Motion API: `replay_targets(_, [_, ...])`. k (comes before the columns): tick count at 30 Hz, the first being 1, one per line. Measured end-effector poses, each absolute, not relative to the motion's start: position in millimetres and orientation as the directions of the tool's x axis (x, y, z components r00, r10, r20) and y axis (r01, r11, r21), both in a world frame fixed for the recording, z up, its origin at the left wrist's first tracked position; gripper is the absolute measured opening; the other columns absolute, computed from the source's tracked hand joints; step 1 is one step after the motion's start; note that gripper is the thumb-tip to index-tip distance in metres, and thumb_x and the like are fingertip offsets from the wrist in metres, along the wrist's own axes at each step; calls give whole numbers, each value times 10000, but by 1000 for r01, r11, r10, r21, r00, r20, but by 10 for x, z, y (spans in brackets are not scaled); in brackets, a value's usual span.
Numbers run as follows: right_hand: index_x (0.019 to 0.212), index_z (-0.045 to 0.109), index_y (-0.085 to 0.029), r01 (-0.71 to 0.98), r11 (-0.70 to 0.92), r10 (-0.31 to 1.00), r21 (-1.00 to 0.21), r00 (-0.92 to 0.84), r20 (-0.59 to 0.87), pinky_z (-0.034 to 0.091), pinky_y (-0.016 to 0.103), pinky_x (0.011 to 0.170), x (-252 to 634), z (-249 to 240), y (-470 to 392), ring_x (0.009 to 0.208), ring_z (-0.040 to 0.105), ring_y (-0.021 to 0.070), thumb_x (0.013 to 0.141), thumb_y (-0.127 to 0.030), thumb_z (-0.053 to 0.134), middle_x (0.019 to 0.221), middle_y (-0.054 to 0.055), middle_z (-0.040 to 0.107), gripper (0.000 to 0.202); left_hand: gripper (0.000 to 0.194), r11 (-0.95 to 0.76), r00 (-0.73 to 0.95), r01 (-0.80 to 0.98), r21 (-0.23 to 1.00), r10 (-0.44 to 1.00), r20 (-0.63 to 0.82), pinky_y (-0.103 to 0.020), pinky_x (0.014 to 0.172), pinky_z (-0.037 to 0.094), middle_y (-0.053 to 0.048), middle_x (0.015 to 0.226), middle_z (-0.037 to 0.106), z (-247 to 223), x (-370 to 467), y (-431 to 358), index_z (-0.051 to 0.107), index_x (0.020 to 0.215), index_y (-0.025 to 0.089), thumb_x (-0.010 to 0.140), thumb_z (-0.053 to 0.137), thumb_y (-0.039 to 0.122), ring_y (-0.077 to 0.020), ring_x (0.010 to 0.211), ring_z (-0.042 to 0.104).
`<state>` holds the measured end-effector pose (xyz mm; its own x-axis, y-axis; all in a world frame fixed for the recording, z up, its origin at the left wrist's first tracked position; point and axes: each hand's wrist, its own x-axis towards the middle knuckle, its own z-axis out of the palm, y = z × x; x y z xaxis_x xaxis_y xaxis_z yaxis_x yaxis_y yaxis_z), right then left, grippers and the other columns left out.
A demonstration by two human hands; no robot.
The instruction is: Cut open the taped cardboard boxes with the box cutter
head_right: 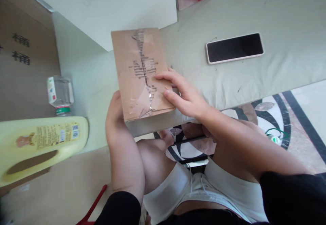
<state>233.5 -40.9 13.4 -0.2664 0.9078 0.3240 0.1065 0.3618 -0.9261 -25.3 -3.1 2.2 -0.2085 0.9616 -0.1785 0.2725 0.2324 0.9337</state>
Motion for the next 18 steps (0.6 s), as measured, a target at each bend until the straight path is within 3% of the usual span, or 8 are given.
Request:
replay_targets(2, [1392,538,-267,96,400,879,-911,-322,352,293,530,1274,2322,136,-401,1482,411,289,985,-479,523,1457,63,567,460,369,73,-274,300,951,962,13,-382,992,567,-78,1202,706,82,-227,-23,641,1157,208,868,685,433,-228,1147,666])
replay_targets(4, [1446,499,-274,68,428,844,-901,-388,371,282,512,1284,2302,131,-398,1534,335,278,994,-469,507,1523,60,516,492,401,-188,-290,249,950,921,258,-371,1127,499,-29,1466,558,161,-171,-45,574,1273,284,947,541,514,-201,1400,516])
replay_targets(7, [1509,441,-293,56,446,788,-893,-498,362,314,450,1278,2281,113,-399,1541,332,225,1033,-402,434,1588,37,449,489,465,-458,-205,208,864,844,496,-456,1259,374,28,1558,467,254,-75,-103,673,1129,267,992,368,590,-227,1530,353])
replay_targets(11, [1522,432,-288,137,475,781,-870,-521,344,410,415,1215,2299,91,-380,1447,476,205,1021,-348,440,1563,38,485,505,485,-484,-87,360,798,834,545,-577,1300,218,57,1497,540,256,-76,-124,715,891,243,978,383,585,-296,1557,292])
replay_targets(14, [1409,557,-217,396,386,902,-833,-351,251,565,416,986,2338,89,-345,1137,674,233,955,-327,491,1318,97,672,472,439,-465,-75,445,765,832,550,-598,1291,219,69,1465,570,195,-158,-85,716,901,267,954,413,581,-310,1546,313])
replay_targets(16, [1324,624,-183,658,245,969,-712,-182,165,574,430,862,2364,92,-320,1001,688,265,904,-312,519,1183,128,699,451,436,-466,-75,463,754,827,557,-581,1301,218,79,1457,573,150,-203,-54,723,921,278,955,402,571,-297,1538,328])
replay_targets(18, [1336,624,-181,848,114,993,-517,-94,65,551,450,795,2386,93,-299,983,676,317,866,-331,554,1185,162,673,498,439,-479,-66,452,752,823,564,-563,1314,198,77,1452,571,114,-227,-29,727,923,272,968,388,547,-282,1535,333])
